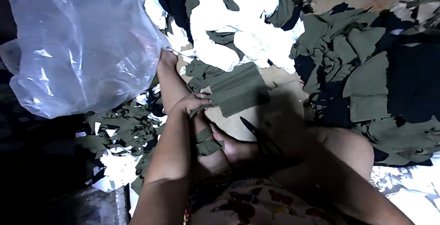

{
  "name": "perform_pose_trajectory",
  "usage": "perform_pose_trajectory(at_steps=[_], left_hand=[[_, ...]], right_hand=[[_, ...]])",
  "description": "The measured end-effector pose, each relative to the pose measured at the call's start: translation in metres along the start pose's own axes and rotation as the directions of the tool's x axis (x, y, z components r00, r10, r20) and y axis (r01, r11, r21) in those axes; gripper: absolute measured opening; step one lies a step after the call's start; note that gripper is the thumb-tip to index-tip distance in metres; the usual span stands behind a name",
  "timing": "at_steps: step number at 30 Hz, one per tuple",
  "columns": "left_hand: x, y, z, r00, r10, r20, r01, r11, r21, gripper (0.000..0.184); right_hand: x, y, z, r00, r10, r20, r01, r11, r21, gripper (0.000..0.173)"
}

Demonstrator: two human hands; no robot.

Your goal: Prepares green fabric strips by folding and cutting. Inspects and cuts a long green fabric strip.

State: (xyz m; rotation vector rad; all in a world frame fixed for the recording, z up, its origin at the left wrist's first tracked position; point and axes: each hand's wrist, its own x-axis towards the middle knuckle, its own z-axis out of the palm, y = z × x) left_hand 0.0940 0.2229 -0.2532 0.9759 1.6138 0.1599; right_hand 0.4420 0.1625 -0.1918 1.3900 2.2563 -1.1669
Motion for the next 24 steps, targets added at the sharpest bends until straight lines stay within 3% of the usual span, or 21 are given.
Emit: perform_pose_trajectory(at_steps=[1, 3, 10, 14, 19, 24], left_hand=[[-0.001, 0.002, 0.001, 1.000, -0.003, 0.000, 0.003, 1.000, 0.018, 0.016], [-0.001, 0.005, 0.001, 1.000, -0.006, -0.007, 0.007, 0.998, 0.061, 0.021], [0.001, 0.006, 0.002, 0.999, -0.017, -0.034, 0.020, 0.997, 0.075, 0.032], [0.001, 0.006, 0.002, 0.998, -0.031, -0.056, 0.035, 0.996, 0.077, 0.030], [0.003, 0.008, 0.003, 0.997, -0.035, -0.068, 0.041, 0.996, 0.085, 0.035], [0.008, 0.005, 0.000, 0.999, -0.033, -0.035, 0.035, 0.998, 0.059, 0.032]], right_hand=[[-0.016, -0.018, 0.008, 0.982, 0.041, 0.182, -0.039, 0.999, -0.013, 0.035], [-0.037, -0.035, 0.030, 0.940, 0.082, 0.331, -0.061, 0.995, -0.074, 0.033], [-0.028, -0.043, 0.057, 0.918, 0.279, 0.281, -0.247, 0.958, -0.144, 0.051], [-0.016, -0.038, 0.051, 0.902, 0.296, 0.314, -0.264, 0.954, -0.142, 0.045], [-0.011, 0.003, 0.033, 0.909, 0.164, 0.384, -0.267, 0.935, 0.232, 0.036], [-0.025, 0.003, 0.047, 0.887, 0.010, 0.462, -0.328, 0.717, 0.615, 0.028]])
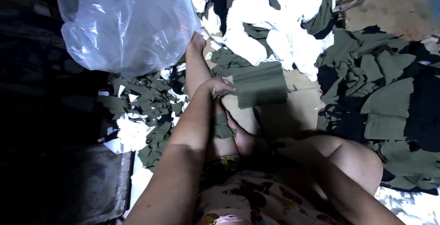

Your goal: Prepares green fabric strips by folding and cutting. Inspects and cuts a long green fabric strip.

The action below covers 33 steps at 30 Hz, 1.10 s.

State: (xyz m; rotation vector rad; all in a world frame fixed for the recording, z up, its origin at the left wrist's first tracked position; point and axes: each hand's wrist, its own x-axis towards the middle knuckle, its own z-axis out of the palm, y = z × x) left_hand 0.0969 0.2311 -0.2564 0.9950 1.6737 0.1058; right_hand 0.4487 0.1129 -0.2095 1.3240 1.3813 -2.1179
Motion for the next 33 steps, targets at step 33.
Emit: perform_pose_trajectory(at_steps=[33], left_hand=[[0.001, -0.004, 0.001, 0.999, -0.005, 0.054, 0.006, 1.000, -0.018, 0.031]], right_hand=[[0.105, -0.044, 0.039, 0.983, -0.145, -0.109, 0.177, 0.895, 0.409, 0.039]])
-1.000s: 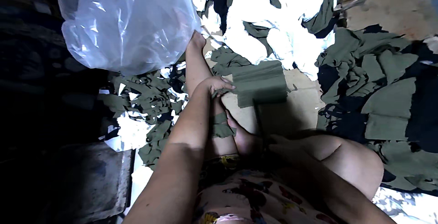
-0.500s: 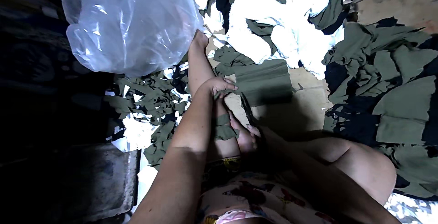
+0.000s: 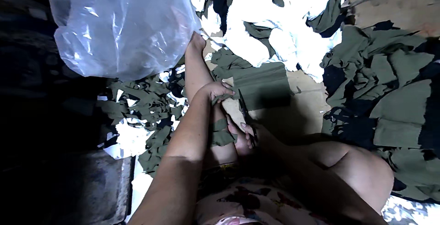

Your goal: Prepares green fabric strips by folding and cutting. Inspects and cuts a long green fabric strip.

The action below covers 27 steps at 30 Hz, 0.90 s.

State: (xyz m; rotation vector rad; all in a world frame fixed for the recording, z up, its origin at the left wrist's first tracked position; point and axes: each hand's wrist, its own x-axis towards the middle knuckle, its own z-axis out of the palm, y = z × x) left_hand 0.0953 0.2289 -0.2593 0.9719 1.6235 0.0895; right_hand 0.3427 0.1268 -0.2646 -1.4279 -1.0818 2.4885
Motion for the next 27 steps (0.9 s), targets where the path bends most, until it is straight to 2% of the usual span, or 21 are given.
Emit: perform_pose_trajectory(at_steps=[15, 27], left_hand=[[-0.0043, 0.0026, 0.0013, 1.000, -0.011, -0.015, 0.011, 1.000, -0.021, 0.030], [-0.0017, 0.0013, 0.0009, 1.000, -0.003, 0.001, 0.003, 1.000, -0.008, 0.030]], right_hand=[[0.0054, -0.0001, 0.0020, 0.998, 0.009, -0.070, -0.009, 1.000, 0.010, 0.037], [0.0045, 0.0044, 0.0030, 0.995, -0.047, -0.083, 0.048, 0.999, 0.009, 0.033]])
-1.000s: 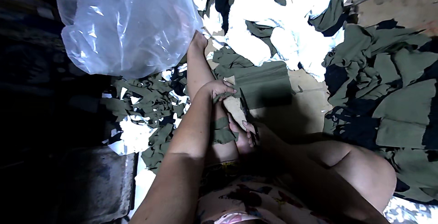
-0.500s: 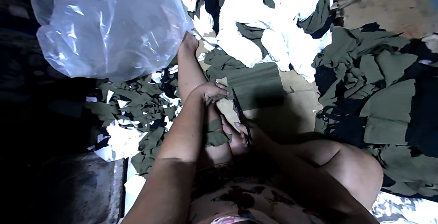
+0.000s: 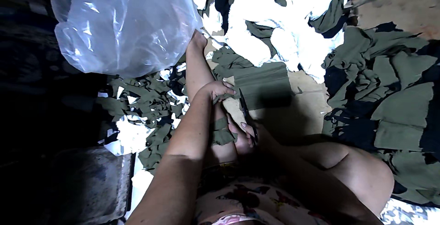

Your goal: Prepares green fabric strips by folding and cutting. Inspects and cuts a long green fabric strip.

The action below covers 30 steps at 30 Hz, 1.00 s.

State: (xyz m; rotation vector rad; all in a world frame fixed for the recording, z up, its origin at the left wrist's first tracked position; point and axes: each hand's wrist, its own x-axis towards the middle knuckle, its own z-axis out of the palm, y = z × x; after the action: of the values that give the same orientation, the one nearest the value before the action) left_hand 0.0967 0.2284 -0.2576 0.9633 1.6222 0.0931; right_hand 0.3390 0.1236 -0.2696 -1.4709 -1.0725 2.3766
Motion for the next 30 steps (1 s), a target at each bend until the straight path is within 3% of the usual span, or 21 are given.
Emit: perform_pose_trajectory(at_steps=[12, 21, 30], left_hand=[[-0.001, 0.001, 0.000, 1.000, -0.011, -0.001, 0.011, 1.000, -0.018, 0.027], [-0.006, 0.002, 0.002, 1.000, 0.011, -0.024, -0.012, 0.999, -0.042, 0.022], [-0.002, -0.001, 0.002, 1.000, 0.010, -0.016, -0.011, 1.000, -0.029, 0.028]], right_hand=[[0.006, 0.009, -0.004, 0.999, -0.032, 0.014, 0.032, 0.999, 0.004, 0.030], [0.016, -0.015, -0.001, 1.000, 0.010, -0.007, -0.009, 0.999, 0.031, 0.032], [0.025, -0.008, -0.003, 1.000, -0.019, -0.010, 0.019, 0.999, 0.036, 0.033]])
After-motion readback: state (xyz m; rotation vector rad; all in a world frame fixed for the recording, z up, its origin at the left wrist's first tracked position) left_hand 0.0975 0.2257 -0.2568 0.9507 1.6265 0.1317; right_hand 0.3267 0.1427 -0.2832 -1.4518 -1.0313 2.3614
